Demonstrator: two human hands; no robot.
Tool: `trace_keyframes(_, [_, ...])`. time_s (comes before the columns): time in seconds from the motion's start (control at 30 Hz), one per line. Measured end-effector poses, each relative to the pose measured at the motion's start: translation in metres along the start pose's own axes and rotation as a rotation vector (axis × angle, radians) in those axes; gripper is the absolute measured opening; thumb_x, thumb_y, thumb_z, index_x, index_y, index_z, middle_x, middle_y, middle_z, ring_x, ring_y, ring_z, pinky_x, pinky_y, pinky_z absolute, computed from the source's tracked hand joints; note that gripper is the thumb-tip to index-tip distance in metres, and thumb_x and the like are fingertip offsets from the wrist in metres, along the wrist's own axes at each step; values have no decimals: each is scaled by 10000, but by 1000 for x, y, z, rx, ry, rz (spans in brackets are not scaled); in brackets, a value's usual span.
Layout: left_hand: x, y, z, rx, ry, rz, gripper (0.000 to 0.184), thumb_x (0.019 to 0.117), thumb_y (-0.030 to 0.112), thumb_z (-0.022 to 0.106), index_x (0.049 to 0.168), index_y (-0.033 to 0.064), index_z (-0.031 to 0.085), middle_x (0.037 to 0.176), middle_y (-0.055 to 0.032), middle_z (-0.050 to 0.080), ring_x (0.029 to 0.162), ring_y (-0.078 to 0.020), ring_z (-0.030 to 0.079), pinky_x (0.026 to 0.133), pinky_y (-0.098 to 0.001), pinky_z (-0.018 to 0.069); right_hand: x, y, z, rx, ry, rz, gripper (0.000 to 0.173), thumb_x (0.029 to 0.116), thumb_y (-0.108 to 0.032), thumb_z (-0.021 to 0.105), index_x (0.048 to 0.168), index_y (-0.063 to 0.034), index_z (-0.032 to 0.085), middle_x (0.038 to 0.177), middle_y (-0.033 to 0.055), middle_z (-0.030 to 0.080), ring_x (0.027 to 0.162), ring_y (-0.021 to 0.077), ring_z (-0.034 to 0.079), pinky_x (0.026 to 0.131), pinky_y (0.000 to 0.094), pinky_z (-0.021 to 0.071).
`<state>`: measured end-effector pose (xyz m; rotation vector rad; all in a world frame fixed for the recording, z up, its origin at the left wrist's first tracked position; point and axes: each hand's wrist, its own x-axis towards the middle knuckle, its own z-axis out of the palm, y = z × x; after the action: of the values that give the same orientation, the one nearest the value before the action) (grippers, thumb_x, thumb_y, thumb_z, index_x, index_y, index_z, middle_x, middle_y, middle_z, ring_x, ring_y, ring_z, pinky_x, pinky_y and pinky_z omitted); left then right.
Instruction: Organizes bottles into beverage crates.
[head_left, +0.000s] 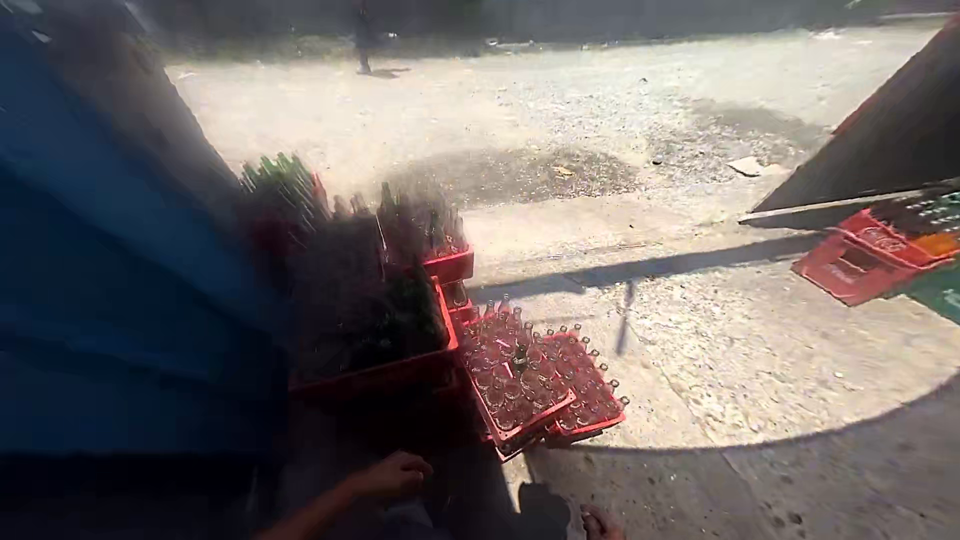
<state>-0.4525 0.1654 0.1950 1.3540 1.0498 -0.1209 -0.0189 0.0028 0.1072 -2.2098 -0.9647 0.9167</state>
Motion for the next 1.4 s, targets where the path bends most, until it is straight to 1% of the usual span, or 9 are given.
trace_keyframes(0.2, [-81, -63, -11, -468, 500, -291, 316, 1073, 184, 513, 1345, 68, 624, 1247, -182, 674, 1043, -316, 689, 858, -514, 565, 64, -124, 25, 98, -213, -186, 254, 1039, -125, 540, 1176, -27, 730, 1032, 147, 740, 893, 244, 706, 822, 464, 573])
trace_keyframes(0.4, [-53, -25, 51, -663, 702, -270, 315, 1073, 176, 510, 1339, 47, 618, 1197, -170, 699, 1010, -284, 710, 800, -459, 590, 80, -127, 50, 100, -410, -153, 239, 1008, -147, 579, 1119, -12, 743, 966, 137, 741, 858, 217, 707, 842, 448, 577])
trace_keyframes(0.63, [-15, 29, 70, -465, 614, -153, 320, 1036, 162, 553, 1305, 10, 638, 1151, -155, 717, 973, -233, 721, 852, -418, 600, 166, -212, 98, -417, -175, -273, 326, 984, -266, 546, 1221, -150, 736, 1228, 113, 711, 1217, 314, 631, 991, 522, 518])
trace_keyframes(0.8, [121, 46, 35, -177, 376, 74, 458, 995, 262, 611, 1443, 171, 582, 1011, -109, 725, 854, -220, 701, 834, -451, 586, 243, -272, 139, -535, -343, -216, 743, 987, -401, 615, 1636, -281, 272, 1472, 167, 543, 1245, 366, 613, 972, 591, 524])
trace_keyframes(0.9, [207, 63, 54, 28, 294, 142, 536, 990, 369, 622, 1501, 242, 525, 1158, -106, 721, 1044, -274, 695, 974, -534, 532, 259, -274, 154, -676, -429, -252, 520, 1020, -353, 557, 1529, -258, 505, 1401, 128, 631, 1258, 331, 623, 1027, 584, 495])
trace_keyframes(1.0, [241, 76, 60, 54, 371, 179, 343, 1045, 359, 521, 1293, 219, 713, 1201, -76, 736, 1131, -267, 691, 1007, -551, 512, 272, -281, 149, -482, -340, -276, 284, 1022, -215, 565, 1225, -154, 754, 1210, 100, 740, 1167, 274, 680, 1048, 518, 496])
trace_keyframes(1.13, [216, 102, 54, -299, 759, 249, 331, 1046, 273, 507, 1150, 55, 734, 1097, -93, 715, 1029, -174, 679, 963, -391, 541, 278, -276, 107, -376, -562, -425, 269, 993, -93, 550, 1127, -100, 784, 1151, 95, 754, 1112, 220, 696, 1023, 470, 524])
trace_keyframes(1.3, [202, 204, -34, -551, 1216, 361, 274, 1070, 153, 411, 1201, -7, 591, 884, -39, 672, 760, -98, 660, 708, -289, 584, 230, -252, 99, -801, -554, -322, 454, 952, -452, 650, 1158, -56, 726, 1153, 201, 717, 1116, 398, 671, 949, 639, 507])
trace_keyframes(1.4, [269, 210, -81, -584, 1174, -118, 429, 1058, 252, 533, 1425, 30, 507, 1189, -213, 672, 1084, -327, 660, 969, -519, 516, 224, -247, 112, -787, -486, -197, 371, 975, -356, 605, 1180, -66, 711, 1161, 190, 716, 1118, 386, 676, 931, 609, 525])
